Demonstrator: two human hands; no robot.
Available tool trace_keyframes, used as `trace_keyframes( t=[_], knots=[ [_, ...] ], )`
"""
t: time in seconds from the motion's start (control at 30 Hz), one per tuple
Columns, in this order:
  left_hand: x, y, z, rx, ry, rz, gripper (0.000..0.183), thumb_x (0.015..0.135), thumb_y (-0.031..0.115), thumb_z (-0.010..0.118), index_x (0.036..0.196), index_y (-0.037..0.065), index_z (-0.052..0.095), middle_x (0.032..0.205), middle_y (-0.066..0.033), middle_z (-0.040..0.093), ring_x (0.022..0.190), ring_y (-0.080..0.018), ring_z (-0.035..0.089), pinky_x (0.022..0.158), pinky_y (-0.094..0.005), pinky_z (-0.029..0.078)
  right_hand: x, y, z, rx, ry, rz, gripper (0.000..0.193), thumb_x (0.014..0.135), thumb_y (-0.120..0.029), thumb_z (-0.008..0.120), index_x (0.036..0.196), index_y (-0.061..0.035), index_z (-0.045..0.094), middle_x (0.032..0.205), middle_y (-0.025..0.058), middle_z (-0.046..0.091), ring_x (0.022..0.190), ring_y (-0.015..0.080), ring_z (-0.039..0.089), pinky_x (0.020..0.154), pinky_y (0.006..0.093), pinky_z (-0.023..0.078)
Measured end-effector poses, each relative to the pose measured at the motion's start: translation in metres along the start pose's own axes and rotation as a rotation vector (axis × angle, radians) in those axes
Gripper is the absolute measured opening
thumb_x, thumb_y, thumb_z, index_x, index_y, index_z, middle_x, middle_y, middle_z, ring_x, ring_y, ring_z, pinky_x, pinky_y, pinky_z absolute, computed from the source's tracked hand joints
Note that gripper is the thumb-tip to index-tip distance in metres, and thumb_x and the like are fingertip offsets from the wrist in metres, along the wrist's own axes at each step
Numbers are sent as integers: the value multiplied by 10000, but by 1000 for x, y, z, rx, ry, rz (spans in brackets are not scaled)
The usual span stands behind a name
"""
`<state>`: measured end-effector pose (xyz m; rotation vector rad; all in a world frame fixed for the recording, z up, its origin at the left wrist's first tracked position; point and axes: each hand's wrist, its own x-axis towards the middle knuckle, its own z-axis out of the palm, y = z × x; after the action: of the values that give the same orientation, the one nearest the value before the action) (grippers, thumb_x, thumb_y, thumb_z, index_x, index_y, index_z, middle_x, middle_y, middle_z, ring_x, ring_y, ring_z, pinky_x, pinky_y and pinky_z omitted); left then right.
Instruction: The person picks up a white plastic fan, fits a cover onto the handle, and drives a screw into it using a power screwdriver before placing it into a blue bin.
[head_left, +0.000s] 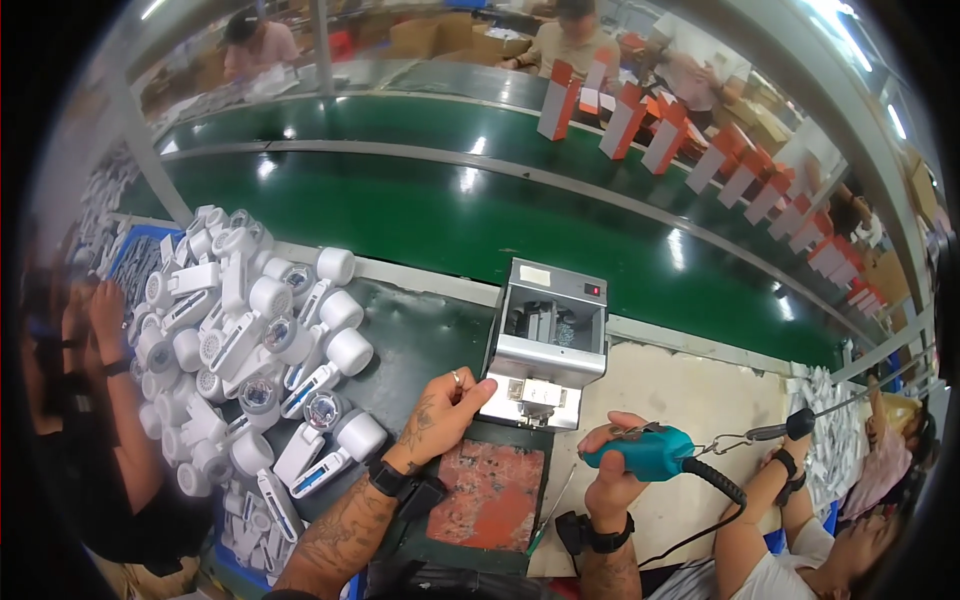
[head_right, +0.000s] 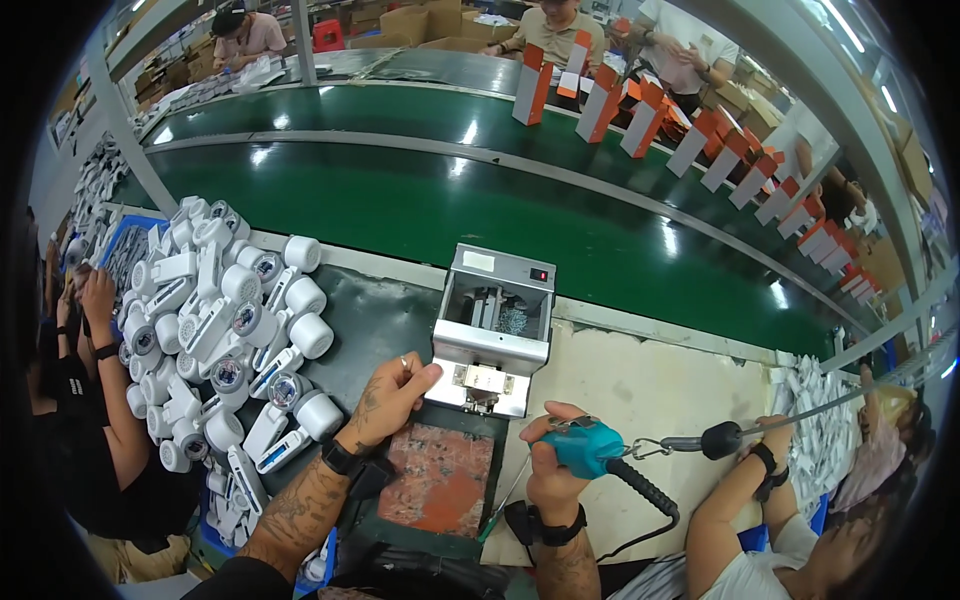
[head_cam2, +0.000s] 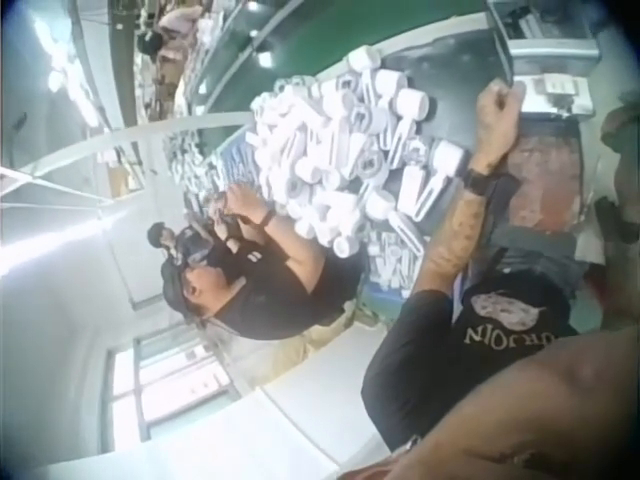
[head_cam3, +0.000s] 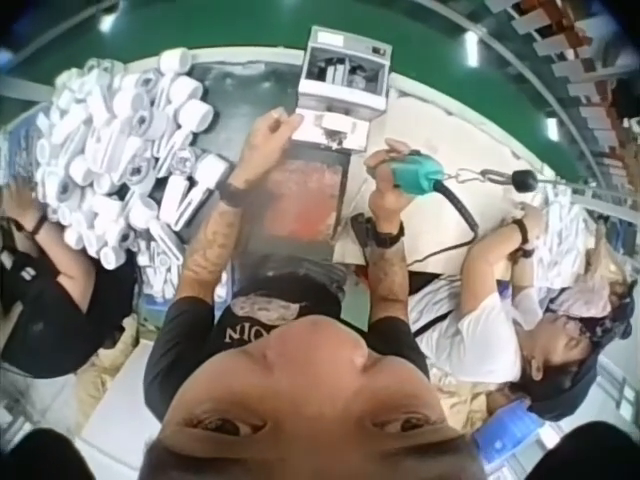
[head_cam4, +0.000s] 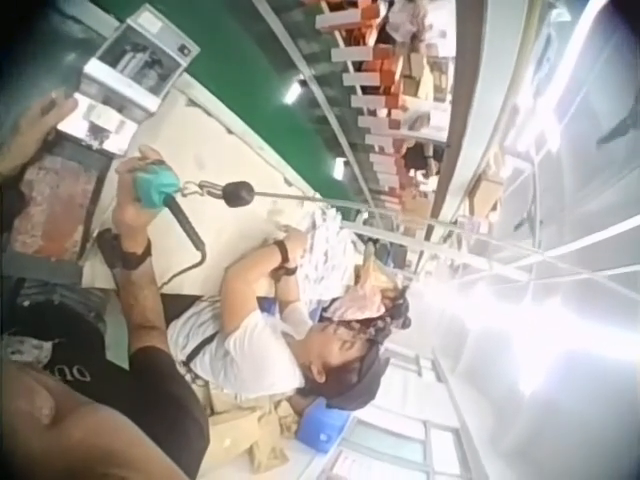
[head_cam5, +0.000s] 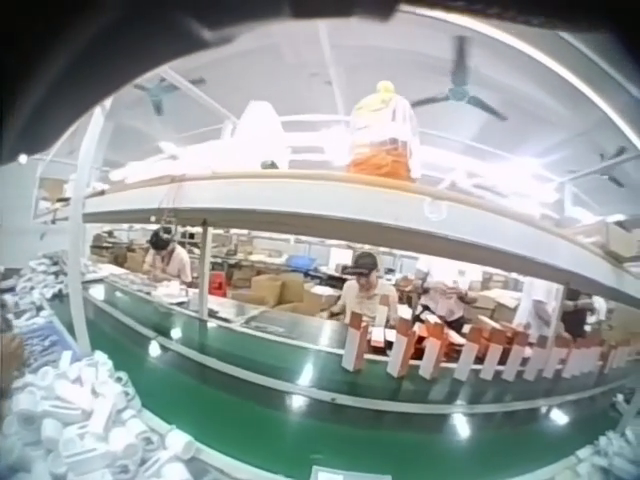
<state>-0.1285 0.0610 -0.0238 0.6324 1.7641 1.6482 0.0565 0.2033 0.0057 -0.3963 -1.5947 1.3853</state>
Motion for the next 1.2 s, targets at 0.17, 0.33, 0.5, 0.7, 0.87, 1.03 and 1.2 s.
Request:
trace_keyframes(
  t=[0.17, 0.33, 0.5, 0.7, 0.87, 1.03, 1.2],
  knots=[
    [1, -1, 4, -68, 23, 17, 384, 979, 288, 646, 696, 93, 475, 605, 68, 430, 559, -27, 374, 500, -237, 313, 0, -2, 0, 3, -4, 21, 678, 860, -534, 722, 1187, 24, 518, 744, 70, 623, 672, 184, 612, 619, 305, 498],
    [-1, 1, 2, -44, 34, 18, 382, 982, 294, 639, 700, 90, 480, 601, 63, 440, 558, -27, 386, 498, -236, 320, 0, -3, 1, 27, -2, 30, 665, 859, -518, 729, 1183, 26, 525, 749, 74, 627, 682, 189, 616, 634, 314, 499],
    [1, -2, 0, -42, -6, -2, 354, 984, 294, 638, 726, 103, 489, 648, 62, 466, 576, -30, 430, 525, -215, 357, -1, -1, 0, 39, -11, 41, 661, 857, -506, 736, 1184, 29, 526, 757, 76, 629, 693, 193, 617, 652, 321, 501],
    [1, 1, 4, -49, -3, 2, 352, 982, 286, 642, 724, 105, 483, 646, 62, 468, 572, -28, 428, 521, -213, 353, 0, -5, -3, 50, -4, 42, 664, 856, -502, 739, 1188, 33, 528, 760, 74, 631, 699, 191, 618, 657, 318, 500],
    [0, 1, 2, -57, 11, -7, 356, 980, 285, 645, 721, 103, 482, 646, 62, 469, 572, -28, 429, 520, -211, 351, 0, -4, 0, 37, -10, 36, 667, 859, -505, 735, 1190, 36, 529, 762, 71, 631, 701, 186, 620, 657, 317, 499],
    [-1, -1, 2, -34, 18, -10, 353, 976, 283, 651, 723, 100, 488, 642, 63, 468, 572, -28, 430, 519, -209, 351, -1, -4, -2, 25, -20, 78, 676, 853, -517, 736, 1187, 34, 531, 760, 74, 635, 702, 182, 625, 653, 311, 498],
    [2, -3, 4, -55, 29, 24, 384, 978, 316, 642, 709, 93, 484, 596, 54, 461, 539, -29, 406, 481, -231, 332, -2, 0, -5, 123, -60, 30, 525, 896, -281, 742, 1234, 52, 517, 812, 79, 658, 737, 138, 614, 681, 277, 492]
  ],
)
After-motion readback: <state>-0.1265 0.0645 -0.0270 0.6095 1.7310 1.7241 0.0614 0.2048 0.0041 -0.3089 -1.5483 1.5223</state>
